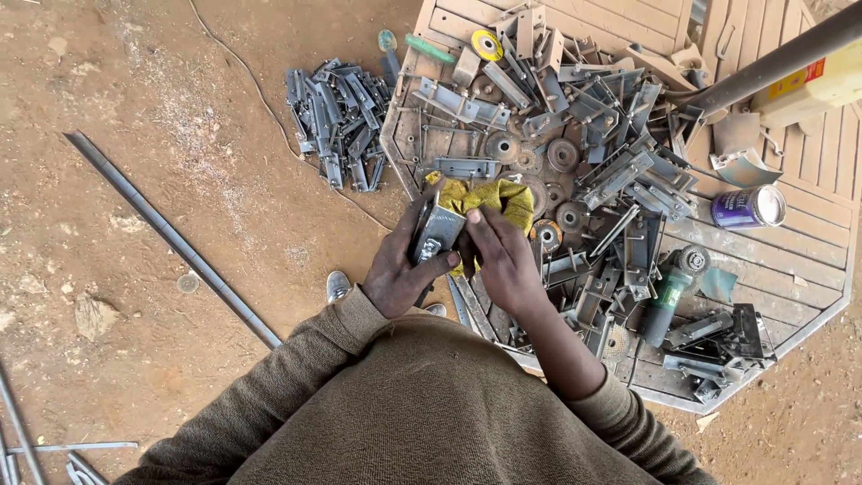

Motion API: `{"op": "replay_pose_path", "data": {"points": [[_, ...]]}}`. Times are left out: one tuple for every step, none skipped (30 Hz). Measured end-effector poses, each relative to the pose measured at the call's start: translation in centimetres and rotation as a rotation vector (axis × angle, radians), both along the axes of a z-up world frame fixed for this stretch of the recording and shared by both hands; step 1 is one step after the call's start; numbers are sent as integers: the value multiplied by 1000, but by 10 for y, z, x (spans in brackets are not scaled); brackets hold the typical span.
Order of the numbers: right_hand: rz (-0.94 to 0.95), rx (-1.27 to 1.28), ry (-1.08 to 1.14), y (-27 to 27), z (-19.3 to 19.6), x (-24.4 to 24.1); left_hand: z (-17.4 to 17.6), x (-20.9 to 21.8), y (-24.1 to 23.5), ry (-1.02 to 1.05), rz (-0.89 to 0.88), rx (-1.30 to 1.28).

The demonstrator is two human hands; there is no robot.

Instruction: Grinding the edges of metal components using an angle grinder, followed by inspection and cleaning with a cloth.

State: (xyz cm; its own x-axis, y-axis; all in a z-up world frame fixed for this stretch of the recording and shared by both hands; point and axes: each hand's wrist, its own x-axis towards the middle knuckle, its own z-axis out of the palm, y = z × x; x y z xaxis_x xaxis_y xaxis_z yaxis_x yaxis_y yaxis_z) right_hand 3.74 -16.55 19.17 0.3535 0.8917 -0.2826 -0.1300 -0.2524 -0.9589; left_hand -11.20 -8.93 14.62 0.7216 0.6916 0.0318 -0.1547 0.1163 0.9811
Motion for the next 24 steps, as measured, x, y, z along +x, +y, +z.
{"op": "replay_pose_path", "data": {"points": [[2,1,-1,5,3,-8,-1,-4,4,-1,2,1],[-69,-95,142,10,6,-16,-2,-8,8,-12,-3,-7],[-139,-192,286,15,8,-24,-3,-12,12,-22,-8,-16],[-142,-191,288,20,-7,-22,-13,-15,18,-20,-10,-16],[-101,-121,199,25,-23,-20,-23,-20,25,-3,-5,-2],[-62,-55,114,28,-38,-20,-32,-26,29,18,-2,7],[-66,-60,120,31,-42,-25,-21,-35,33,24,-7,1],[-3,49,-19,39,-45,-26,-10,-39,41,28,-21,-3],[60,157,-159,46,-49,-27,1,-43,49,32,-36,-6],[58,159,-156,52,-42,-37,1,-47,58,35,-37,-4],[-4,38,-12,57,-35,-47,1,-51,66,39,-42,3],[-69,-91,133,58,-29,-57,0,-55,71,46,-51,2],[-74,-97,138,64,-32,-63,0,-61,76,50,-56,-4],[-84,-76,55,72,-34,-67,0,-63,84,47,-53,-11],[-94,-56,-28,80,-35,-71,0,-66,92,45,-50,-19],[-98,-49,-30,85,-33,-75,4,-68,96,42,-53,-12],[-89,38,-14,89,-31,-80,9,-71,100,55,-61,-36],[-77,129,-1,95,-30,-83,12,-73,105,65,-64,-55],[-76,142,-6,103,-33,-84,8,-75,114,60,-64,-43],[-63,67,-45,106,-36,-87,4,-78,117,61,-68,-48],[-51,-7,-84,109,-40,-90,-1,-81,119,62,-73,-53],[-55,-11,-84,113,-33,-93,-4,-85,124,62,-78,-56],[-117,-106,176,117,-27,-95,-8,-88,129,44,-84,-80],[-179,-198,436,121,-20,-98,-11,-91,133,27,-91,-105]]}}
